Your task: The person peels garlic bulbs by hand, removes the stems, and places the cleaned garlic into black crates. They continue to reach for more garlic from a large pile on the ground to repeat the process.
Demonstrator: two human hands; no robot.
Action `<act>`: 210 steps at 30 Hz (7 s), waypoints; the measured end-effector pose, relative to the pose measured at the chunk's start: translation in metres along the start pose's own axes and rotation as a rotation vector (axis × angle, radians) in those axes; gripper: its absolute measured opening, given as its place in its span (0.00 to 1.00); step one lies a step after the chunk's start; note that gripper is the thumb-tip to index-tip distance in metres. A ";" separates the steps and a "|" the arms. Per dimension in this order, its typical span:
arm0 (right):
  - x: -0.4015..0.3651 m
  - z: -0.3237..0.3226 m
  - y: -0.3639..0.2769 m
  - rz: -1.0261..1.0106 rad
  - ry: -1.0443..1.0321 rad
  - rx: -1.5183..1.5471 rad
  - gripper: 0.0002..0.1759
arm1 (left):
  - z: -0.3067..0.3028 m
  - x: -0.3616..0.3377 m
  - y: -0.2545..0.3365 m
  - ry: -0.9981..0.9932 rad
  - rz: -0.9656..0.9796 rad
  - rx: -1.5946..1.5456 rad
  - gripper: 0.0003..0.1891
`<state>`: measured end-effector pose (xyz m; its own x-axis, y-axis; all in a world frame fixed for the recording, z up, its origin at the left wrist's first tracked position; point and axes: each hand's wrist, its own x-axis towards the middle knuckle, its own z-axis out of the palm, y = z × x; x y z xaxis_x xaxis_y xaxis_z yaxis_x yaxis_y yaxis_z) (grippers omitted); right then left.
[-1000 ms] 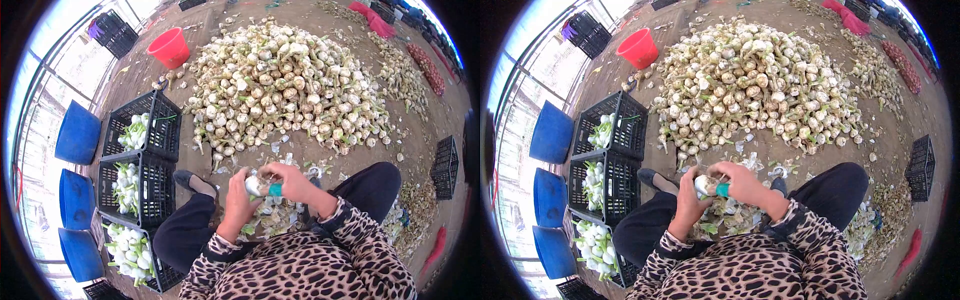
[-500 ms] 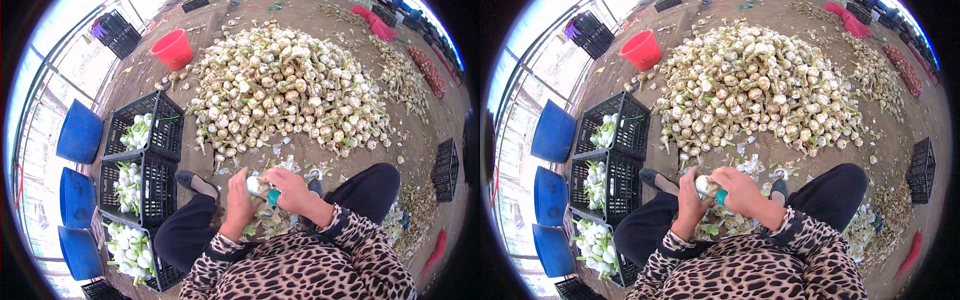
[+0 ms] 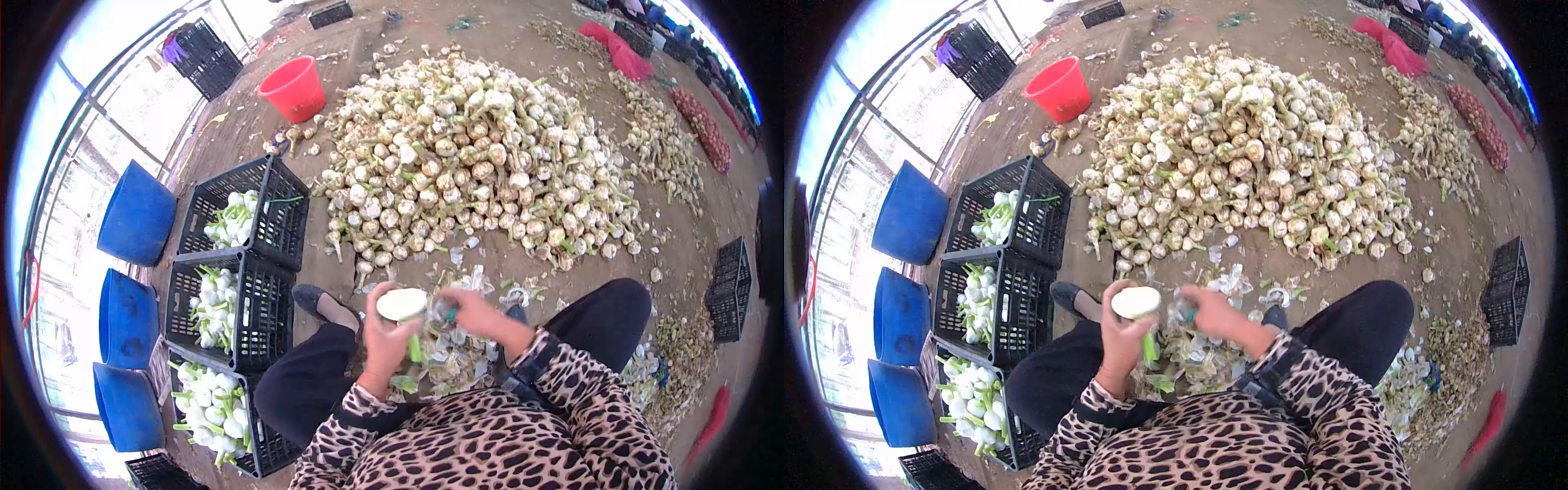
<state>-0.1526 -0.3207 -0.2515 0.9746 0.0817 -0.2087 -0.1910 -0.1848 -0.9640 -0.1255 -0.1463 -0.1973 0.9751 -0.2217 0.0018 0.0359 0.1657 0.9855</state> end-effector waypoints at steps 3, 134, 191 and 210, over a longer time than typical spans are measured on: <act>-0.011 0.014 0.014 0.040 -0.296 -0.624 0.15 | -0.024 0.010 0.001 0.237 -0.314 -0.273 0.20; -0.067 -0.022 -0.065 -0.222 0.112 0.027 0.31 | 0.026 -0.043 0.007 -0.162 -0.318 -0.607 0.38; -0.044 -0.058 -0.040 -0.357 0.304 -0.107 0.05 | 0.069 -0.015 -0.024 -0.135 -0.480 -0.207 0.29; -0.022 -0.111 -0.015 -0.035 0.234 1.769 0.08 | 0.038 -0.017 -0.035 -0.371 -0.701 -0.665 0.37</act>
<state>-0.1577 -0.4280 -0.2139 0.9451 -0.0938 -0.3129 0.0950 0.9954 -0.0114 -0.1514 -0.1844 -0.2256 0.5637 -0.7367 -0.3735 0.7934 0.3573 0.4927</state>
